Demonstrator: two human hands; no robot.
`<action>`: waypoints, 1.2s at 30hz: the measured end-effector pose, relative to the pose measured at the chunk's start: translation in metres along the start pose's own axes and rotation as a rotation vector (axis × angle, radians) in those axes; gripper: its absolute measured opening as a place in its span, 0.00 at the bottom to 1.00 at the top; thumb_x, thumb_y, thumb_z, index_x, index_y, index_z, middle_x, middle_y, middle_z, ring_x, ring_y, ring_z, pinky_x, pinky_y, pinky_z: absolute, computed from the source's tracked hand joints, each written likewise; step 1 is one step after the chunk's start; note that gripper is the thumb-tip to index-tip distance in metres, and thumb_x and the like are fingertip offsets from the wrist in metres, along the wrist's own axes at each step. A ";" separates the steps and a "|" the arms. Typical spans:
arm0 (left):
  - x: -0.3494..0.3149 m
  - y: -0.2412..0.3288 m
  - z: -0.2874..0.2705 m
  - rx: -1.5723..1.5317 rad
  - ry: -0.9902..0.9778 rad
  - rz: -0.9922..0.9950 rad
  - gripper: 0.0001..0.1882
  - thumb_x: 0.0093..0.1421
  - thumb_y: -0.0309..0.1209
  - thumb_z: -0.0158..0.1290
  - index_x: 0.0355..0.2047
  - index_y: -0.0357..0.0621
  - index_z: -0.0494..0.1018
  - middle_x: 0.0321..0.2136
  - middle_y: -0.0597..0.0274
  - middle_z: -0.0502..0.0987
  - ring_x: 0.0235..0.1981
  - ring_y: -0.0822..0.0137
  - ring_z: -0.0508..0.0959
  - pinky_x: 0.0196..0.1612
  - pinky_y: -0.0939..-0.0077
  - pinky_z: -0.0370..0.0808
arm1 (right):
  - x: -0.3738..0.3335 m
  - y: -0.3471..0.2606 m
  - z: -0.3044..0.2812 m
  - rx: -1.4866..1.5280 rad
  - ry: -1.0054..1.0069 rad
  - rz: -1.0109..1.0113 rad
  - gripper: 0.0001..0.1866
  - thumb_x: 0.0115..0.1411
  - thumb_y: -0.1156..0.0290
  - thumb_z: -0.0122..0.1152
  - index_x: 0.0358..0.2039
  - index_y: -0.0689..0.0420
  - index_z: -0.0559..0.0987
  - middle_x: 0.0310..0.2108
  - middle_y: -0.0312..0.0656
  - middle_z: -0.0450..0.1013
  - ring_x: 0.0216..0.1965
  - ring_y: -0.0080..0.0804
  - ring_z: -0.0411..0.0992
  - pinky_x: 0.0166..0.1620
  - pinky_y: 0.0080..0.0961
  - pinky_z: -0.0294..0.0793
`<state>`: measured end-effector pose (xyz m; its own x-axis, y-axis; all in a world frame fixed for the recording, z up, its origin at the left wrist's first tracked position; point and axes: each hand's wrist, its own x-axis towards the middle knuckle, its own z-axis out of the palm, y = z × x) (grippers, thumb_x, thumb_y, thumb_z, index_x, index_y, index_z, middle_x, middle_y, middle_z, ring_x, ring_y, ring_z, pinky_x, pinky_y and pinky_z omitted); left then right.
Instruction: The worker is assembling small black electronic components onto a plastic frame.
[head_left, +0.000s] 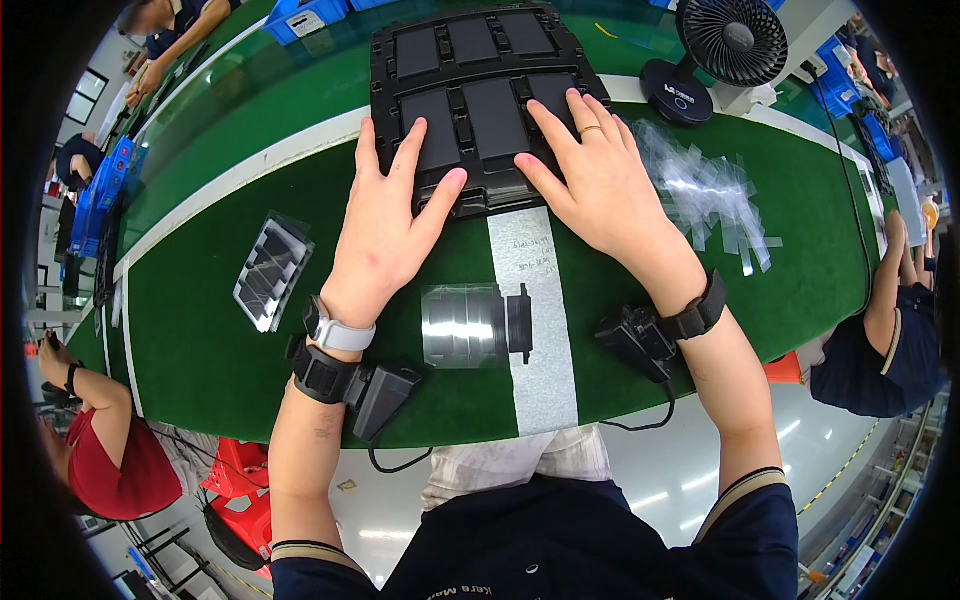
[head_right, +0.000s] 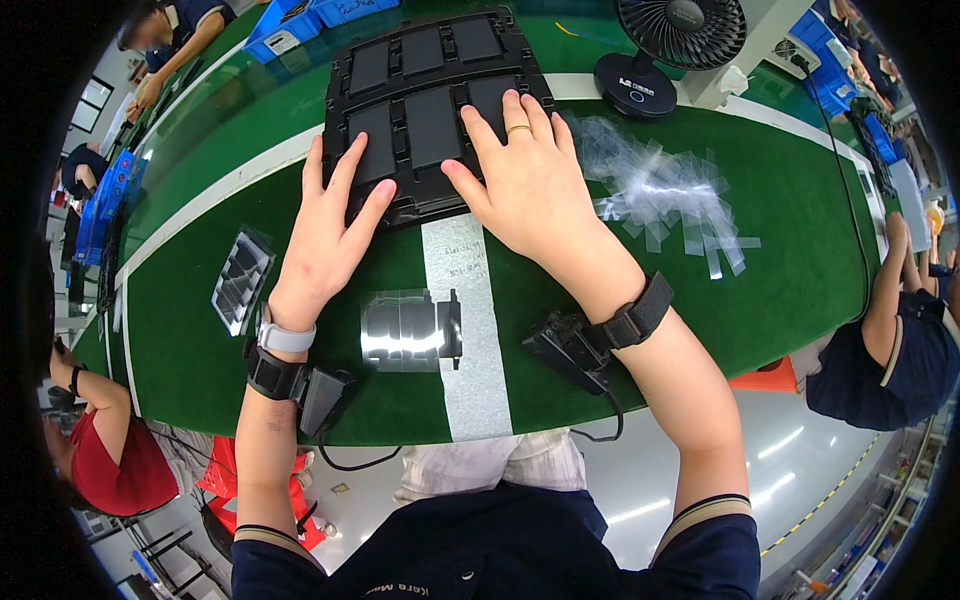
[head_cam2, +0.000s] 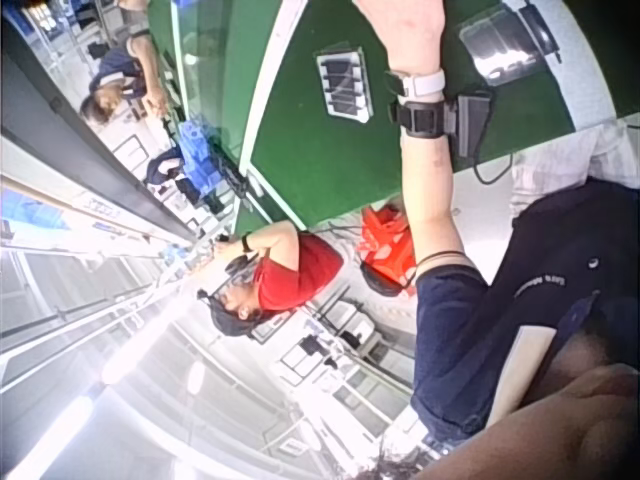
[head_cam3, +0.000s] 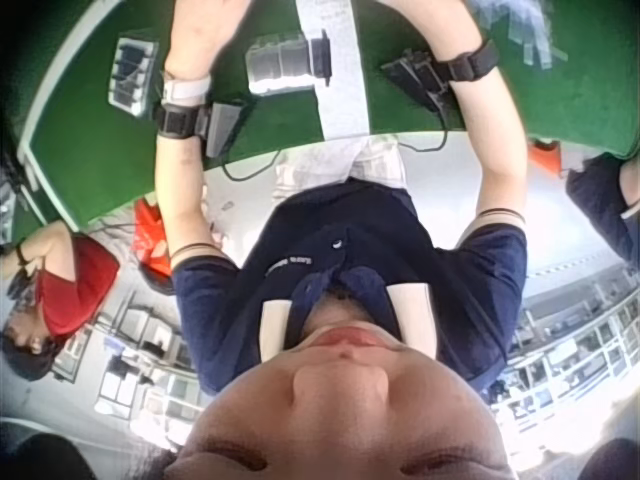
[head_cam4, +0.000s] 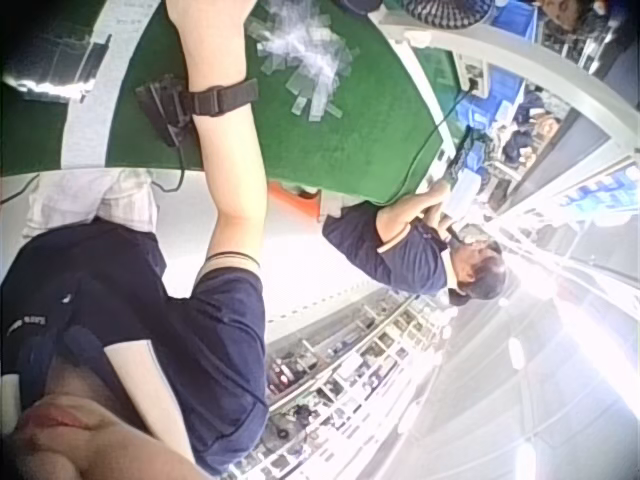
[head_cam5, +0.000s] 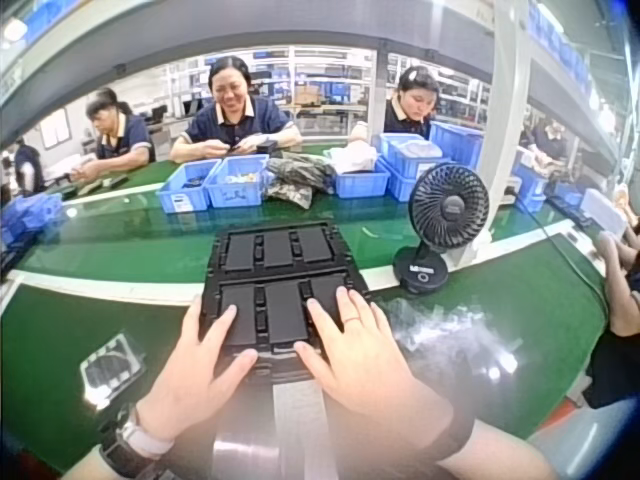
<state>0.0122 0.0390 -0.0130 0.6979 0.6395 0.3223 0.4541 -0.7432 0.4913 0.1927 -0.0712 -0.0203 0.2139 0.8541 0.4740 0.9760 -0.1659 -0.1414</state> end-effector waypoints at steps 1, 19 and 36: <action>0.000 0.000 0.000 0.004 0.002 0.002 0.33 0.57 0.47 0.50 0.57 0.39 0.61 0.58 0.25 0.47 0.57 0.35 0.59 0.57 0.59 0.61 | 0.000 0.000 0.000 -0.003 0.003 0.000 0.28 0.59 0.52 0.47 0.54 0.58 0.67 0.52 0.67 0.61 0.58 0.57 0.56 0.58 0.48 0.53; 0.000 0.000 0.000 0.003 -0.007 -0.011 0.33 0.57 0.47 0.50 0.57 0.38 0.61 0.58 0.24 0.47 0.59 0.35 0.55 0.58 0.59 0.59 | 0.000 0.000 0.000 -0.018 0.006 -0.008 0.28 0.60 0.52 0.47 0.54 0.58 0.67 0.52 0.66 0.61 0.58 0.57 0.57 0.58 0.48 0.54; 0.000 -0.001 0.000 -0.005 -0.003 -0.005 0.33 0.57 0.47 0.50 0.57 0.38 0.61 0.58 0.24 0.47 0.58 0.35 0.56 0.58 0.59 0.59 | -0.001 0.001 0.002 -0.035 0.038 -0.028 0.28 0.59 0.52 0.47 0.53 0.59 0.68 0.51 0.66 0.62 0.56 0.57 0.58 0.57 0.47 0.56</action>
<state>0.0120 0.0393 -0.0138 0.6972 0.6426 0.3176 0.4547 -0.7390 0.4971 0.1932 -0.0711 -0.0223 0.1874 0.8395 0.5100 0.9823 -0.1601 -0.0974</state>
